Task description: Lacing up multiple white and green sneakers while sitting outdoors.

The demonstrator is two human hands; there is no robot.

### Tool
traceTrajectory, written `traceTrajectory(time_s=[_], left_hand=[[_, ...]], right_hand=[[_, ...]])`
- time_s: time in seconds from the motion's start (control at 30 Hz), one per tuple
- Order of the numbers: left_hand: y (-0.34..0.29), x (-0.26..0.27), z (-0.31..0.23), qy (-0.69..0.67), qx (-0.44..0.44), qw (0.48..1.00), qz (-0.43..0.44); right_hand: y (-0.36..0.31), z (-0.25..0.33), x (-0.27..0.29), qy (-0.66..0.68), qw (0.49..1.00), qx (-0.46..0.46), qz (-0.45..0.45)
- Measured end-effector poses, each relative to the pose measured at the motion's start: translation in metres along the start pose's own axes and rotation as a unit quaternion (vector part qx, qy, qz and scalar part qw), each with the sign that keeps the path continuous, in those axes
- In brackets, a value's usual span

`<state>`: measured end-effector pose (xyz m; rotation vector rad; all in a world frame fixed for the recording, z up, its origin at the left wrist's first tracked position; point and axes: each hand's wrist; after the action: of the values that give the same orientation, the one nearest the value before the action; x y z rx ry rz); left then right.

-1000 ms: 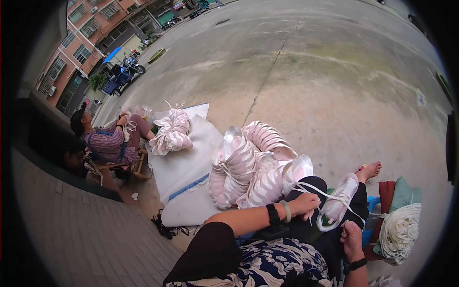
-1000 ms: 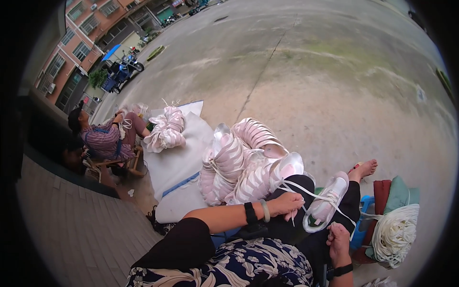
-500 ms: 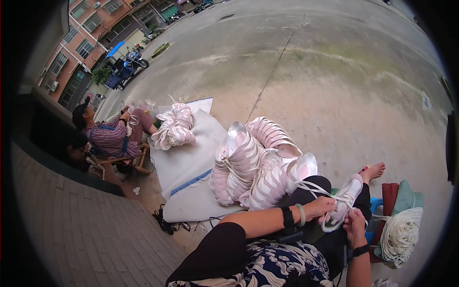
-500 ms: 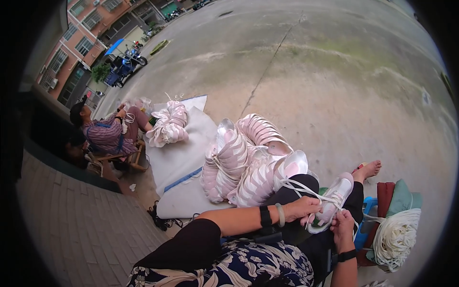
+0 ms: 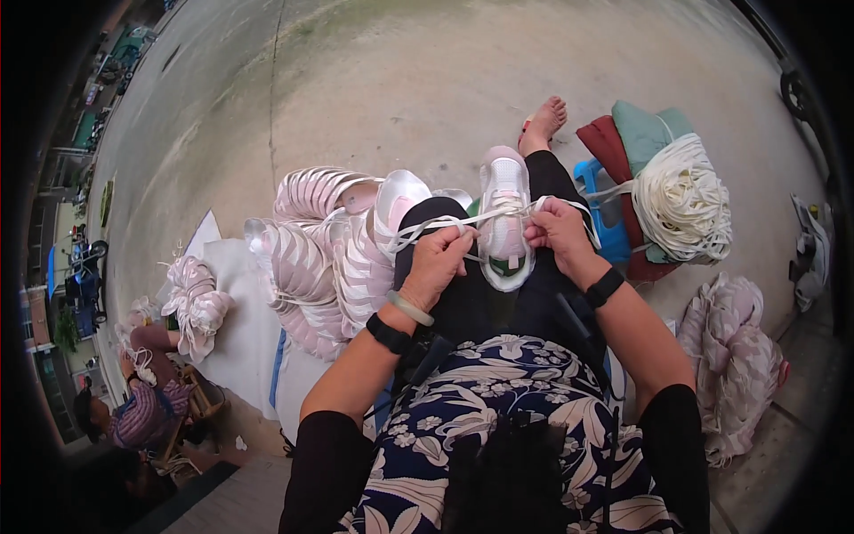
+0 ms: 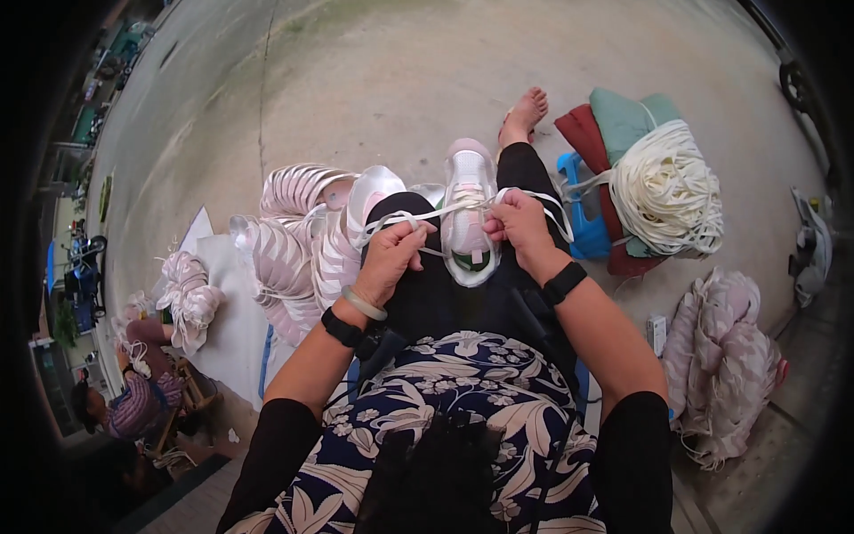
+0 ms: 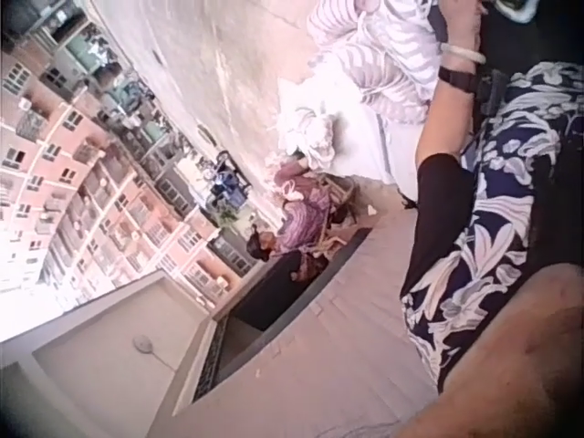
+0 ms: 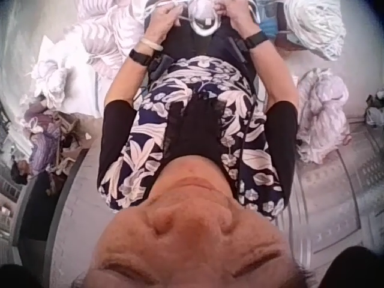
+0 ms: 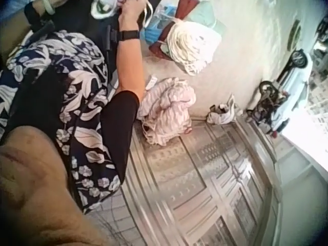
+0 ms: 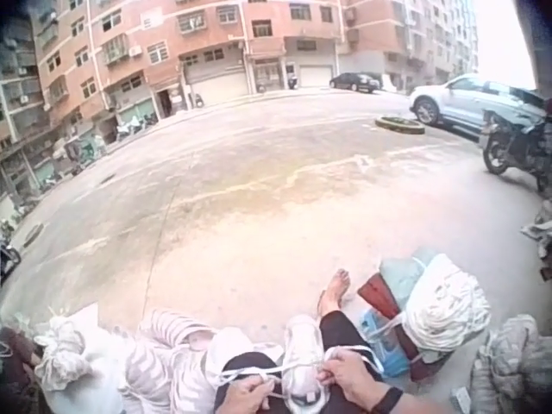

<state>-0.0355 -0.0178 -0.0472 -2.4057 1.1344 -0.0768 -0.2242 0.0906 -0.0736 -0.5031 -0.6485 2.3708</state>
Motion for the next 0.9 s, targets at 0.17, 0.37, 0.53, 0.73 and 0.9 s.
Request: traceTrajectory(time_s=[0.17,0.37,0.53,0.73,0.9], left_hand=[[0.007,-0.009,-0.001,0.078,0.006,0.997,-0.02],[0.014,-0.018,-0.004,-0.019,0.034,0.999,-0.007],[0.016,-0.023,-0.003,-0.076,0.043,0.996,0.021],[0.023,-0.019,0.011,0.143,-0.073,0.987,-0.021],[0.022,-0.021,0.01,0.118,0.008,0.992,-0.045]], right_hand=[[-0.001,-0.011,0.009,-0.041,0.999,0.023,-0.022],[0.006,-0.012,0.009,-0.072,0.995,0.06,-0.028],[0.01,-0.015,0.008,-0.054,0.995,0.068,-0.043],[0.014,-0.016,0.005,-0.072,0.993,0.083,-0.052],[0.014,-0.017,0.003,-0.11,0.988,0.09,-0.058]])
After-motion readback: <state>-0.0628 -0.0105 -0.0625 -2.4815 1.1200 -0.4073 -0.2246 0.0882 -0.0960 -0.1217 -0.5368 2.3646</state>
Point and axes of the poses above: each hand's wrist, its own y-axis towards the middle knuckle, its own x-axis out of the back of the hand, z = x × y, and after that the axes turned 2 degrees about -y, right-handed
